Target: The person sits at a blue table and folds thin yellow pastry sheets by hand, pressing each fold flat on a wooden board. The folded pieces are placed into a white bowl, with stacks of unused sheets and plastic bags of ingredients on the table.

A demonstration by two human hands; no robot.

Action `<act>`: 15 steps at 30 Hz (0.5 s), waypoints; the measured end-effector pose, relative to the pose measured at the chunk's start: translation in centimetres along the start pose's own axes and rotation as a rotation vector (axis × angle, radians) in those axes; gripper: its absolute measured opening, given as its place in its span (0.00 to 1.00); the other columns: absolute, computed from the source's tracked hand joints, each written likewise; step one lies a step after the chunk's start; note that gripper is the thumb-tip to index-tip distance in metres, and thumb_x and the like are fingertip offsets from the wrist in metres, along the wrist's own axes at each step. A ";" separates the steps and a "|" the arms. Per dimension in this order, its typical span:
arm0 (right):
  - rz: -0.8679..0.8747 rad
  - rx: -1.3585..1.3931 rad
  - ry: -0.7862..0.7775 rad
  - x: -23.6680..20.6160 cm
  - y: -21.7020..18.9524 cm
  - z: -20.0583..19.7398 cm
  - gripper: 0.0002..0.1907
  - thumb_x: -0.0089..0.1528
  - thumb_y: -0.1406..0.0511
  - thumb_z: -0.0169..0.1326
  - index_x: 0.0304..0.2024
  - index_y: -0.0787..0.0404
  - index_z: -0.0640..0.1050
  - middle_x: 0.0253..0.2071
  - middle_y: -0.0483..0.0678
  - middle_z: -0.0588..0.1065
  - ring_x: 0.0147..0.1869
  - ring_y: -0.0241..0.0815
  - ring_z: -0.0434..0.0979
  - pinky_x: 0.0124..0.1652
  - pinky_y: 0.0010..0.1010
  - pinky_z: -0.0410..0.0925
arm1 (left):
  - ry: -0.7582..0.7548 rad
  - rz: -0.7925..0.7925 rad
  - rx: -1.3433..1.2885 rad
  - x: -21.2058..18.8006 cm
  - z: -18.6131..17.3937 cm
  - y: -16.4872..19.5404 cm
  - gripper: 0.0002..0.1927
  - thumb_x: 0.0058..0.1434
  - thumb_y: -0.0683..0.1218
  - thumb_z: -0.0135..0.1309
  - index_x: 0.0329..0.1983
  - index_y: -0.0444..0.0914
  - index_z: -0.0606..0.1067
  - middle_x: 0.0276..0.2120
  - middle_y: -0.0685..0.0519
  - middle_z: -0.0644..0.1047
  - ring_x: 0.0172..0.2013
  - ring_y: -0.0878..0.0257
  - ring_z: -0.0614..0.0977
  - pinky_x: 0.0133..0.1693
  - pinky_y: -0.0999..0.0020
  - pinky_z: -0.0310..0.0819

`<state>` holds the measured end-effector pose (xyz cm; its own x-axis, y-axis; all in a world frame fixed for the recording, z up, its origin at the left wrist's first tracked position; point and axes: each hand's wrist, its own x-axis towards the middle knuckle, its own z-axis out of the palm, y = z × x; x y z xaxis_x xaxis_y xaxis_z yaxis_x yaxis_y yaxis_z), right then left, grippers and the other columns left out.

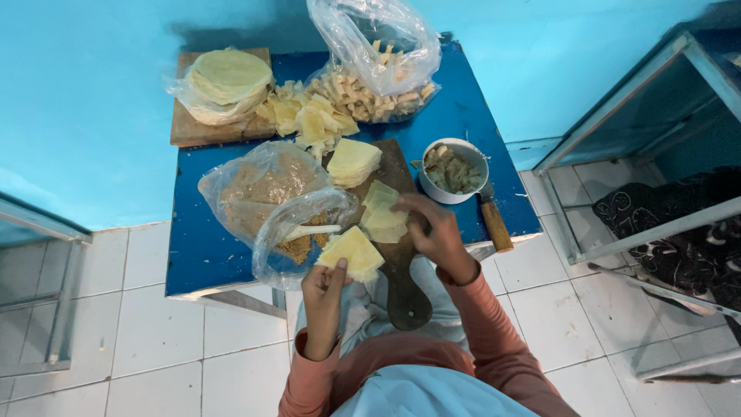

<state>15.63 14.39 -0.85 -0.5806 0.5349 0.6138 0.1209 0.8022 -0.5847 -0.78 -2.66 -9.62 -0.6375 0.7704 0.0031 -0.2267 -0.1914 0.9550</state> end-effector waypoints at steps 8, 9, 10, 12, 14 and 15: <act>0.065 -0.202 -0.141 3.7 0.4 1.3 0.21 0.61 0.69 0.60 0.57 0.58 0.77 0.40 0.53 0.77 0.46 0.52 0.78 0.45 0.41 0.70 | -0.011 0.008 -0.010 -0.1 0.3 0.8 0.10 0.67 0.44 0.57 0.34 0.32 0.76 0.24 0.54 0.77 0.27 0.72 0.78 0.36 0.73 0.78; 0.039 -0.194 -0.146 3.8 0.4 1.4 0.21 0.60 0.70 0.59 0.57 0.58 0.76 0.38 0.51 0.78 0.46 0.52 0.77 0.45 0.41 0.70 | -0.013 0.007 -0.011 -0.2 0.2 0.9 0.10 0.67 0.44 0.57 0.34 0.32 0.76 0.24 0.54 0.77 0.27 0.72 0.77 0.36 0.73 0.77; 0.014 -0.185 -0.151 4.0 0.5 1.4 0.22 0.59 0.71 0.58 0.57 0.58 0.76 0.36 0.49 0.78 0.46 0.52 0.76 0.46 0.42 0.69 | -0.013 0.005 -0.013 -0.3 0.2 1.0 0.10 0.67 0.44 0.57 0.35 0.32 0.76 0.25 0.53 0.78 0.27 0.71 0.78 0.36 0.73 0.78; 0.001 -0.169 -0.170 4.2 0.6 1.5 0.24 0.58 0.72 0.57 0.57 0.58 0.75 0.34 0.48 0.78 0.45 0.52 0.76 0.45 0.43 0.69 | -0.013 0.004 -0.018 -0.3 0.2 1.2 0.10 0.67 0.44 0.56 0.35 0.31 0.77 0.25 0.53 0.78 0.28 0.71 0.79 0.37 0.73 0.78; 0.025 -0.152 -0.202 4.4 0.7 1.5 0.24 0.59 0.73 0.55 0.59 0.58 0.73 0.34 0.49 0.77 0.44 0.53 0.75 0.44 0.44 0.68 | -0.023 0.012 -0.038 -0.3 0.3 1.3 0.10 0.68 0.44 0.56 0.35 0.31 0.76 0.25 0.53 0.78 0.28 0.71 0.79 0.37 0.73 0.79; 0.005 -0.158 -0.213 4.6 0.7 1.5 0.25 0.59 0.73 0.55 0.60 0.59 0.72 0.35 0.50 0.76 0.45 0.54 0.75 0.45 0.45 0.67 | -0.028 0.015 -0.047 -0.3 0.3 1.2 0.10 0.68 0.44 0.56 0.35 0.30 0.76 0.25 0.52 0.78 0.28 0.70 0.79 0.38 0.72 0.79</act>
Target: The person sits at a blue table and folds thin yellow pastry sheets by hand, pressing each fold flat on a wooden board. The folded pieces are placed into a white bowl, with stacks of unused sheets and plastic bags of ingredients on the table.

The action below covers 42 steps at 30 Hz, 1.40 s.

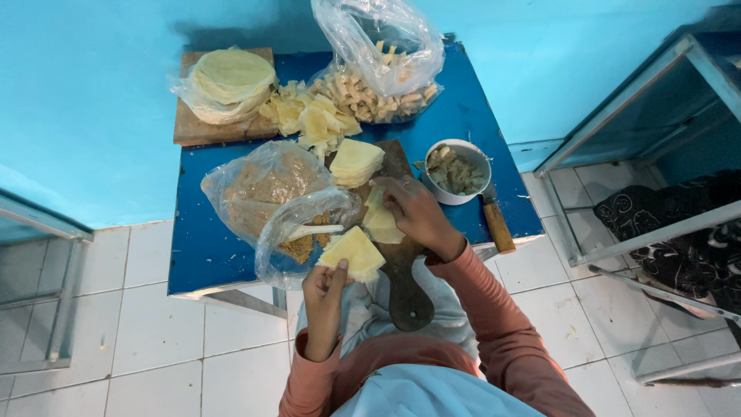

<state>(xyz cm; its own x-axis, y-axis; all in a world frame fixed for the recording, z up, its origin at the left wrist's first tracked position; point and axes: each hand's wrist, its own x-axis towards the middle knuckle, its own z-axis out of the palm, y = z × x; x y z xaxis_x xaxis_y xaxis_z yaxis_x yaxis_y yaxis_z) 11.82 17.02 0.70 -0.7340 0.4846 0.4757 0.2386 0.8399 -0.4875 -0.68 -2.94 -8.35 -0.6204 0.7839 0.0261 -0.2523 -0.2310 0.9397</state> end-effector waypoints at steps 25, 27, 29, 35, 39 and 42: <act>-0.085 0.324 0.140 -5.7 -7.7 0.2 0.19 0.60 0.68 0.66 0.53 0.63 0.78 0.39 0.47 0.82 0.46 0.44 0.85 0.47 0.33 0.75 | -0.218 -0.059 -0.041 -0.8 0.8 1.1 0.11 0.68 0.37 0.47 0.51 0.27 0.74 0.43 0.49 0.81 0.43 0.66 0.82 0.49 0.69 0.78; -0.057 0.347 0.141 -6.0 -7.2 0.6 0.18 0.60 0.69 0.66 0.52 0.63 0.78 0.38 0.47 0.82 0.44 0.42 0.85 0.45 0.31 0.75 | -0.209 -0.061 -0.012 -0.9 0.6 0.4 0.11 0.67 0.38 0.48 0.50 0.29 0.74 0.42 0.51 0.81 0.42 0.68 0.83 0.47 0.72 0.79; -0.027 0.375 0.130 -6.6 -6.6 1.1 0.18 0.60 0.70 0.65 0.53 0.64 0.78 0.39 0.48 0.81 0.44 0.40 0.85 0.44 0.29 0.75 | -0.197 -0.040 0.008 -0.9 0.2 -0.6 0.08 0.68 0.39 0.52 0.47 0.28 0.75 0.37 0.51 0.81 0.38 0.70 0.81 0.41 0.74 0.76; 0.246 0.965 0.183 -7.6 -3.7 3.3 0.16 0.67 0.74 0.55 0.57 0.64 0.73 0.55 0.48 0.75 0.57 0.35 0.77 0.55 0.29 0.73 | -0.105 0.001 0.163 -0.2 -0.6 -1.8 0.08 0.70 0.40 0.57 0.38 0.28 0.75 0.24 0.52 0.72 0.26 0.71 0.71 0.32 0.72 0.68; 0.381 1.000 0.382 -7.0 -0.8 2.5 0.15 0.66 0.77 0.51 0.55 0.67 0.74 0.56 0.48 0.75 0.58 0.36 0.76 0.54 0.28 0.71 | -0.099 -0.091 -0.002 0.0 -0.6 -0.3 0.08 0.63 0.40 0.54 0.43 0.34 0.78 0.27 0.57 0.80 0.28 0.73 0.79 0.34 0.76 0.76; 0.274 0.768 0.487 -5.2 0.7 1.5 0.15 0.68 0.76 0.49 0.57 0.64 0.73 0.54 0.47 0.76 0.56 0.37 0.78 0.52 0.29 0.71 | -0.045 -0.017 0.052 0.2 -0.6 0.4 0.07 0.66 0.40 0.56 0.43 0.29 0.78 0.27 0.55 0.79 0.28 0.72 0.78 0.34 0.75 0.74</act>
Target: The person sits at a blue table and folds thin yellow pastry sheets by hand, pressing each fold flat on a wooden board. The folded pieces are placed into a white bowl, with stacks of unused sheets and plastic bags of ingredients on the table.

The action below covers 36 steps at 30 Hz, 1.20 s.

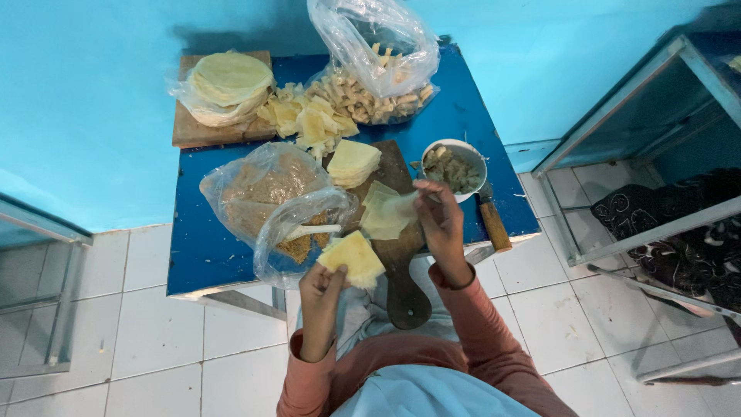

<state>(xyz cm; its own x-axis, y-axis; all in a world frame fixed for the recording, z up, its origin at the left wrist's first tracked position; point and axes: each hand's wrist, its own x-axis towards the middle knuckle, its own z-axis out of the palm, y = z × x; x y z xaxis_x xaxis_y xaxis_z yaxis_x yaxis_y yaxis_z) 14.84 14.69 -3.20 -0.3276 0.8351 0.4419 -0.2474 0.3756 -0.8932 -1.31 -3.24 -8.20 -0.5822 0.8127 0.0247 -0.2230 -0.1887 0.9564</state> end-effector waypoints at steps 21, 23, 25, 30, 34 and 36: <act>-0.394 -0.610 -0.345 -2.7 -4.4 0.9 0.18 0.58 0.74 0.61 0.51 0.64 0.76 0.47 0.53 0.80 0.54 0.54 0.81 0.52 0.41 0.73 | -0.028 0.007 -0.051 -0.4 0.5 1.2 0.15 0.68 0.38 0.51 0.56 0.27 0.75 0.40 0.50 0.81 0.38 0.69 0.81 0.44 0.72 0.79; -0.392 -0.560 -0.331 -3.1 -5.5 1.2 0.20 0.57 0.72 0.64 0.51 0.62 0.76 0.47 0.53 0.80 0.54 0.53 0.81 0.52 0.40 0.73 | -0.103 -0.004 -0.122 -0.3 0.8 1.2 0.17 0.66 0.36 0.49 0.58 0.28 0.72 0.44 0.51 0.81 0.43 0.69 0.82 0.47 0.71 0.79; -0.422 -0.513 -0.330 -3.8 -6.3 1.8 0.21 0.56 0.70 0.68 0.50 0.60 0.77 0.47 0.52 0.80 0.53 0.51 0.81 0.51 0.38 0.74 | -0.168 -0.015 -0.144 -0.5 1.1 1.2 0.18 0.65 0.35 0.47 0.59 0.28 0.70 0.47 0.51 0.81 0.45 0.68 0.83 0.48 0.70 0.79; -0.447 -0.412 -0.481 -4.1 -6.8 3.4 0.22 0.58 0.69 0.68 0.53 0.62 0.75 0.45 0.51 0.80 0.52 0.50 0.81 0.49 0.36 0.74 | -0.237 -0.010 -0.060 -1.1 1.7 0.9 0.10 0.71 0.35 0.46 0.52 0.26 0.73 0.44 0.47 0.81 0.43 0.67 0.82 0.48 0.69 0.79; -0.357 -0.432 -0.469 -4.0 -6.8 3.4 0.20 0.59 0.71 0.66 0.53 0.63 0.77 0.40 0.49 0.81 0.46 0.47 0.83 0.45 0.35 0.74 | -0.221 -0.030 -0.088 -1.2 2.0 1.3 0.10 0.70 0.36 0.47 0.52 0.28 0.73 0.43 0.50 0.81 0.43 0.69 0.81 0.45 0.73 0.77; -0.360 -0.430 -0.448 -4.0 -6.7 3.2 0.20 0.59 0.72 0.65 0.53 0.63 0.77 0.39 0.49 0.82 0.46 0.46 0.84 0.46 0.34 0.75 | -0.208 -0.056 -0.059 -1.2 2.0 1.5 0.12 0.68 0.37 0.47 0.53 0.30 0.73 0.42 0.52 0.81 0.41 0.70 0.81 0.43 0.75 0.75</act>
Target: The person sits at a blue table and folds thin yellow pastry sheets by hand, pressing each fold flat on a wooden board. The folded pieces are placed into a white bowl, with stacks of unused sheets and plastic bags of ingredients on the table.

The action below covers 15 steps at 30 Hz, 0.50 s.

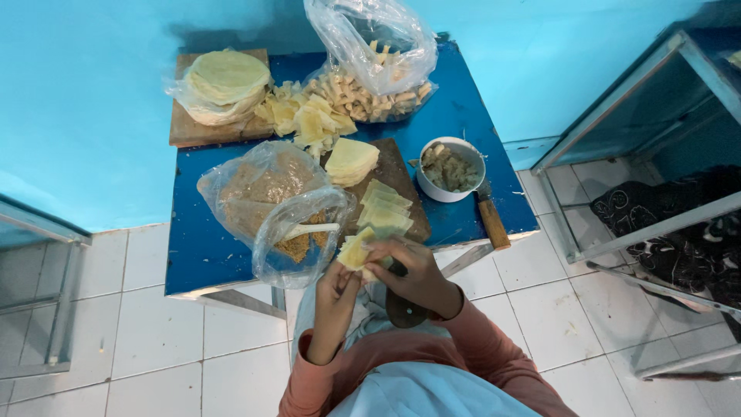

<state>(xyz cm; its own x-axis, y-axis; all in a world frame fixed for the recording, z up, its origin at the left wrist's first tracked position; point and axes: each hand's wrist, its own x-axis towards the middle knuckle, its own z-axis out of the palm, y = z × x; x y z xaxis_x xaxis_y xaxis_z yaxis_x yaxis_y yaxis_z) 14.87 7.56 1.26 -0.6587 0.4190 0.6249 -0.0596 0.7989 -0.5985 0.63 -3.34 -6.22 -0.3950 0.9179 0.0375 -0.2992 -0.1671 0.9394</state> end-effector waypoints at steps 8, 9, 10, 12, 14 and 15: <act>0.192 0.153 0.033 -0.5 0.9 0.6 0.20 0.62 0.73 0.63 0.57 0.66 0.75 0.38 0.48 0.82 0.41 0.37 0.85 0.42 0.28 0.76 | 0.056 0.054 0.249 0.3 -0.2 -0.6 0.09 0.71 0.40 0.55 0.40 0.27 0.76 0.24 0.54 0.75 0.26 0.74 0.70 0.29 0.77 0.61; 0.223 0.198 0.038 -0.4 1.0 0.6 0.20 0.63 0.73 0.62 0.58 0.66 0.74 0.38 0.48 0.82 0.42 0.37 0.85 0.43 0.28 0.76 | 0.070 0.044 0.297 0.3 -0.2 -0.6 0.11 0.70 0.41 0.56 0.37 0.26 0.75 0.21 0.54 0.73 0.24 0.73 0.68 0.26 0.76 0.58; 0.254 0.243 0.043 -0.4 1.0 0.6 0.20 0.64 0.72 0.61 0.59 0.66 0.74 0.39 0.48 0.82 0.43 0.36 0.85 0.44 0.28 0.77 | 0.060 0.074 0.245 0.3 -0.1 -0.6 0.08 0.69 0.41 0.54 0.40 0.28 0.76 0.23 0.55 0.75 0.25 0.75 0.70 0.27 0.77 0.61; 0.166 0.264 -0.024 -0.5 1.0 0.4 0.27 0.60 0.71 0.65 0.60 0.66 0.72 0.42 0.50 0.81 0.43 0.37 0.82 0.43 0.29 0.76 | 0.039 0.134 0.144 0.3 -0.1 -0.4 0.10 0.66 0.40 0.52 0.47 0.32 0.77 0.27 0.59 0.80 0.27 0.78 0.75 0.28 0.79 0.67; 0.135 0.244 -0.064 -0.8 1.1 0.4 0.29 0.58 0.71 0.67 0.61 0.66 0.72 0.43 0.50 0.80 0.43 0.37 0.82 0.43 0.28 0.76 | 0.072 0.153 0.218 0.3 0.0 -0.2 0.08 0.66 0.41 0.53 0.44 0.32 0.78 0.23 0.59 0.78 0.25 0.78 0.72 0.26 0.79 0.63; 0.151 0.213 -0.068 -1.0 1.1 0.6 0.29 0.58 0.71 0.67 0.61 0.66 0.72 0.43 0.49 0.81 0.44 0.36 0.82 0.44 0.27 0.76 | 0.087 0.160 0.255 0.2 0.0 -0.3 0.08 0.66 0.42 0.54 0.43 0.32 0.78 0.22 0.59 0.77 0.23 0.78 0.71 0.24 0.79 0.61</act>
<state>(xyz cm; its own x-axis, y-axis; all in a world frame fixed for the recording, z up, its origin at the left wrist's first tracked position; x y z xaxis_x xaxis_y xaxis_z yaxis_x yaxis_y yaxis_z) 15.05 7.80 -0.34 -0.7208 0.4903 0.4899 -0.1085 0.6182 -0.7785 0.62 -3.09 -6.46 -0.4955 0.8512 0.1730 -0.0041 -0.2015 0.9795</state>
